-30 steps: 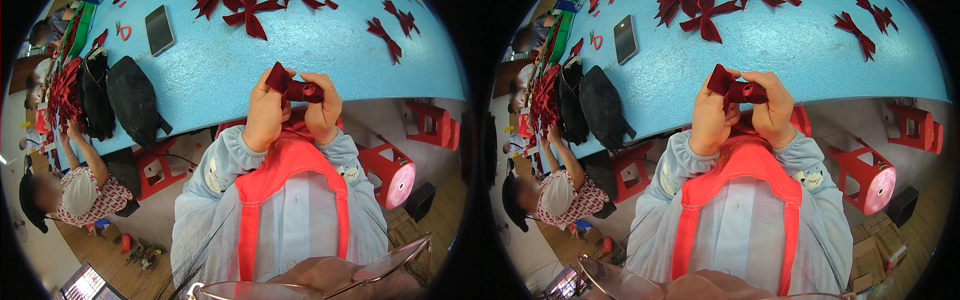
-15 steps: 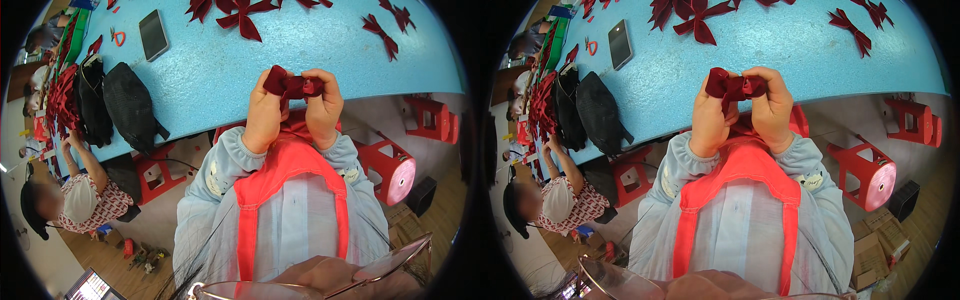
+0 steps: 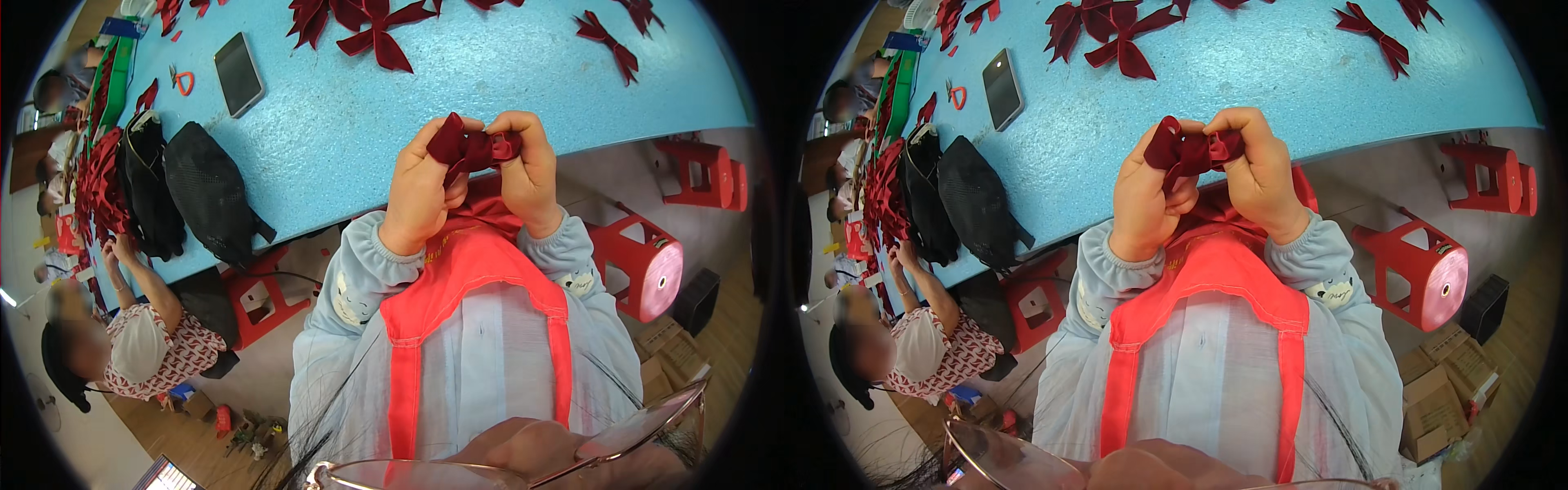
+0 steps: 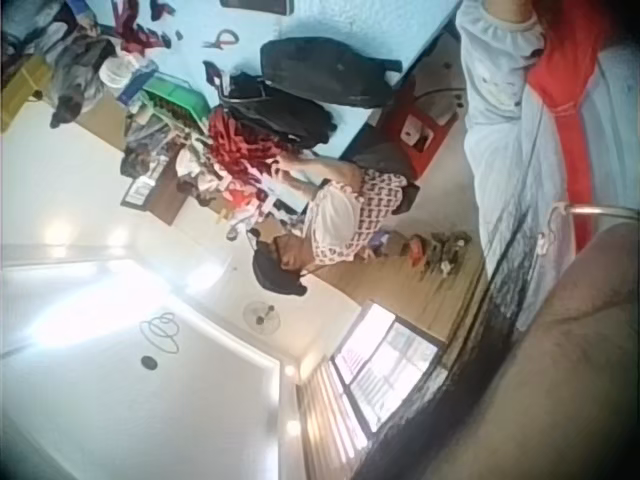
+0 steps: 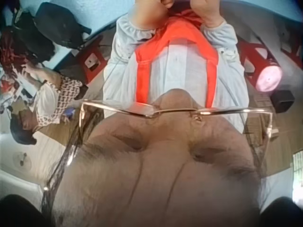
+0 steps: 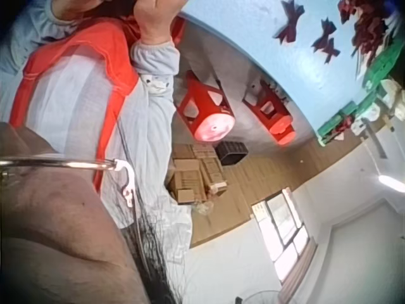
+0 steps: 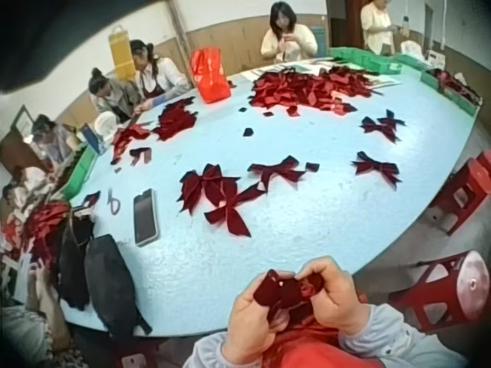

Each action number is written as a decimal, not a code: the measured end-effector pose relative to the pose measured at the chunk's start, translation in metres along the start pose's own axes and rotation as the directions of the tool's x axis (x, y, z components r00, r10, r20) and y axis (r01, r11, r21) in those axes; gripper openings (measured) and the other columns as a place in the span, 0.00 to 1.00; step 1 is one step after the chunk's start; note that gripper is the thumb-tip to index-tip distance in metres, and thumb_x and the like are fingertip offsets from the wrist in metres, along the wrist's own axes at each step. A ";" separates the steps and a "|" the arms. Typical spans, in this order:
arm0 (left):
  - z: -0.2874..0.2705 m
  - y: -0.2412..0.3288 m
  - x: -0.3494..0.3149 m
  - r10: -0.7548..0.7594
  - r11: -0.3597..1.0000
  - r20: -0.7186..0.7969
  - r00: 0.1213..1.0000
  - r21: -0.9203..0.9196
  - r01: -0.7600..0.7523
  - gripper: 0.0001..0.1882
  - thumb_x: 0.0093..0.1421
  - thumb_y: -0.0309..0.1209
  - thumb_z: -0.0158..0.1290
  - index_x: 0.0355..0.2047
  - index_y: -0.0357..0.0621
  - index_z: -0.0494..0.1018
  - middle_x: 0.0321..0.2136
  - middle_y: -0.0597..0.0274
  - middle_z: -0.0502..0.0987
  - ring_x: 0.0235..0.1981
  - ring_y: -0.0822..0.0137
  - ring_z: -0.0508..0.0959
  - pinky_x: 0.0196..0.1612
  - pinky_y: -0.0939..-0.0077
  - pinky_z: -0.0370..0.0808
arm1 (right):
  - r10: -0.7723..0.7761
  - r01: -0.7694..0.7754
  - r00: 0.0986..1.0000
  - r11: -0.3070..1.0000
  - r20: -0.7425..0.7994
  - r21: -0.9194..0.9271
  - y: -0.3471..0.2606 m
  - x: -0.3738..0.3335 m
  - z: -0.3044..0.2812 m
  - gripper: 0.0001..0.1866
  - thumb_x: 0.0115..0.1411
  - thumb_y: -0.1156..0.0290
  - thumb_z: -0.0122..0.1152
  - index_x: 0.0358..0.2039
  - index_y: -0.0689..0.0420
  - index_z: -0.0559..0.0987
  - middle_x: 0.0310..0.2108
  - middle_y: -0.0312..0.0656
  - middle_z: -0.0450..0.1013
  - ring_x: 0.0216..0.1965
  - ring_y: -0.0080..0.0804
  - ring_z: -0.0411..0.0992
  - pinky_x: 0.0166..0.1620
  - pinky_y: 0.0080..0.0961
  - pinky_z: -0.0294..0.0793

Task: Assembling decorative red fabric bows by hand on a production table.

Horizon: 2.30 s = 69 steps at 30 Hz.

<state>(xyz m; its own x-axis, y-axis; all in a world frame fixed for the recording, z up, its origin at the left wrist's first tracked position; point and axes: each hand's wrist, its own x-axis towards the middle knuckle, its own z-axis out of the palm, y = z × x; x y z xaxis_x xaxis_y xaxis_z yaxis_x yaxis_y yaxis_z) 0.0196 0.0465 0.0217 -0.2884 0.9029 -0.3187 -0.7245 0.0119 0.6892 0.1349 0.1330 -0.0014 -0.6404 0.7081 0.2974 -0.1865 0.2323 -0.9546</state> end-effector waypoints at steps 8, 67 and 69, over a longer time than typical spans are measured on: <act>-0.001 -0.009 0.002 -0.016 0.983 0.095 0.995 -0.183 0.034 0.07 0.64 0.33 0.41 0.37 0.46 0.67 0.14 0.71 0.62 0.09 0.82 0.52 0.12 0.84 0.46 | -0.049 0.052 0.996 0.998 -0.077 0.039 -0.001 0.001 0.007 0.07 0.61 0.79 0.43 0.40 0.59 0.67 0.29 0.33 0.66 0.28 0.15 0.62 0.30 0.13 0.65; 0.001 -0.025 0.010 -0.101 0.919 -0.151 0.983 -0.394 0.034 0.10 0.63 0.37 0.43 0.38 0.46 0.66 0.16 0.70 0.62 0.10 0.80 0.53 0.12 0.85 0.49 | -0.320 0.288 0.947 0.885 -0.027 -0.365 0.012 0.009 0.001 0.16 0.58 0.82 0.49 0.48 0.62 0.68 0.29 0.37 0.69 0.28 0.18 0.66 0.31 0.13 0.67; 0.000 -0.029 0.012 -0.118 0.893 -0.117 0.986 -0.447 0.054 0.10 0.63 0.37 0.42 0.39 0.46 0.66 0.18 0.69 0.63 0.10 0.80 0.54 0.12 0.85 0.49 | -0.307 0.268 0.947 0.918 -0.096 -0.294 0.015 0.006 0.003 0.15 0.58 0.83 0.49 0.47 0.62 0.68 0.29 0.37 0.68 0.28 0.18 0.66 0.31 0.13 0.67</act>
<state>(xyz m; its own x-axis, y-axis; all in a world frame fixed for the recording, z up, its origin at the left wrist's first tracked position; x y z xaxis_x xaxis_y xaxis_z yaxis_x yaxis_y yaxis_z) 0.0373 0.0571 -0.0017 -0.2724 0.8386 -0.4719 -0.9422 -0.1330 0.3075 0.1264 0.1385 -0.0141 -0.4780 0.6629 0.5762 -0.1236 0.5987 -0.7914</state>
